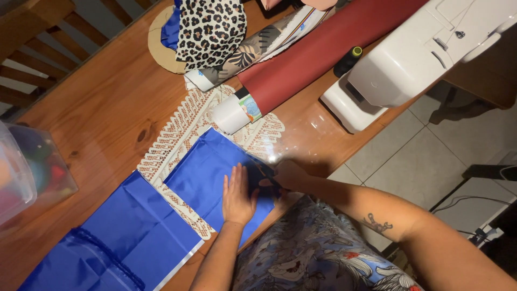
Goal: The person cuts a large piece of blue fabric into smaller rectangular sections using scissors. The person repeatedly folds the fabric, aligns the edges, and cuts along the fold lines to create uniform pieces.
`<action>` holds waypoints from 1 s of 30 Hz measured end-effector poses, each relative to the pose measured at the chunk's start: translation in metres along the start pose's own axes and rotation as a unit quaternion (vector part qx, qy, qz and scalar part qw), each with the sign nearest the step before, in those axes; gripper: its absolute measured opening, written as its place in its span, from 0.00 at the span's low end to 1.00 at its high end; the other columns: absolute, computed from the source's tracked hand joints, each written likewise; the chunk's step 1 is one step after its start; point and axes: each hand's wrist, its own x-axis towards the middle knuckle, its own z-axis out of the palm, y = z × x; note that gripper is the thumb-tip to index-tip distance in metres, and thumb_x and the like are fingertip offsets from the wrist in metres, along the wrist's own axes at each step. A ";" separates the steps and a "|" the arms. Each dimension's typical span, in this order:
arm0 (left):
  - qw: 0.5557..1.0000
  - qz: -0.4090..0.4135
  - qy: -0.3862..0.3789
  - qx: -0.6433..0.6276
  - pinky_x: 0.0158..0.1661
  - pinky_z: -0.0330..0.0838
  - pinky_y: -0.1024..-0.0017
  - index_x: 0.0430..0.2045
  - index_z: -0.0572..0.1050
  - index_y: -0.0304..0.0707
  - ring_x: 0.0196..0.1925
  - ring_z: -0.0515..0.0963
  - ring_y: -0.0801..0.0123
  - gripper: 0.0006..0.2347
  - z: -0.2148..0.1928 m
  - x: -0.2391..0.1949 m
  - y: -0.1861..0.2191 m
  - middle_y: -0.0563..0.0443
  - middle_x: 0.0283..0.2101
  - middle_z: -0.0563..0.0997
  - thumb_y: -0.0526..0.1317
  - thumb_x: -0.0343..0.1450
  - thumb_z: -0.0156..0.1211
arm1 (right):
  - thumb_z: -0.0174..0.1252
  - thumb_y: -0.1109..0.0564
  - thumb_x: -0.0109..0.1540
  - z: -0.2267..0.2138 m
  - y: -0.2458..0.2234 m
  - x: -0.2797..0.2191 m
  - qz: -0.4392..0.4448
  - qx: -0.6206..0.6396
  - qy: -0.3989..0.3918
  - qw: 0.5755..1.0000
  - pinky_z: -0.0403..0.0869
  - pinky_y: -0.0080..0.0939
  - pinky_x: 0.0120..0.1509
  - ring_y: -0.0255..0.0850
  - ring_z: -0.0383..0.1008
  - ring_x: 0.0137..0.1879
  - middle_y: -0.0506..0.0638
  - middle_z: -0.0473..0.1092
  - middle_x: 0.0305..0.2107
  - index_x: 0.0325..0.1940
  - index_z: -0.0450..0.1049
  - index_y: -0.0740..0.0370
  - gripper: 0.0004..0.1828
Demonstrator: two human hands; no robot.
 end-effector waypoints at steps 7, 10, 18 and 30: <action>1.000 0.000 0.011 -0.011 0.76 0.37 0.51 0.72 0.55 0.40 0.80 0.46 0.61 0.34 -0.005 -0.001 0.004 0.48 0.78 0.51 0.56 0.71 0.52 | 0.60 0.48 0.59 0.015 0.018 0.023 -0.076 -0.017 0.030 0.996 0.81 0.52 0.49 0.53 0.81 0.50 0.59 0.80 0.36 0.41 0.84 0.59 0.15; 0.999 0.018 0.043 -0.028 0.74 0.41 0.47 0.71 0.58 0.43 0.79 0.50 0.57 0.32 -0.002 0.000 0.004 0.47 0.77 0.53 0.53 0.71 0.55 | 0.60 0.48 0.58 -0.002 0.005 0.007 -0.008 0.080 -0.008 0.997 0.79 0.47 0.27 0.52 0.82 0.31 0.58 0.77 0.21 0.33 0.83 0.63 0.15; 0.986 0.073 0.121 -0.087 0.74 0.47 0.52 0.62 0.70 0.39 0.73 0.64 0.60 0.25 -0.001 -0.006 0.021 0.47 0.67 0.71 0.48 0.70 0.57 | 0.56 0.51 0.62 0.002 0.000 0.010 -0.010 0.084 -0.046 0.995 0.75 0.44 0.16 0.49 0.79 0.21 0.59 0.75 0.18 0.31 0.82 0.67 0.17; 0.978 0.206 0.012 0.013 0.72 0.48 0.46 0.49 0.80 0.39 0.76 0.59 0.54 0.31 -0.025 0.010 0.033 0.39 0.59 0.78 0.67 0.71 0.44 | 0.48 0.46 0.69 0.038 0.032 0.023 -0.210 -0.318 0.030 0.924 0.74 0.60 0.45 0.55 0.78 0.39 0.58 0.76 0.31 0.42 0.80 0.61 0.20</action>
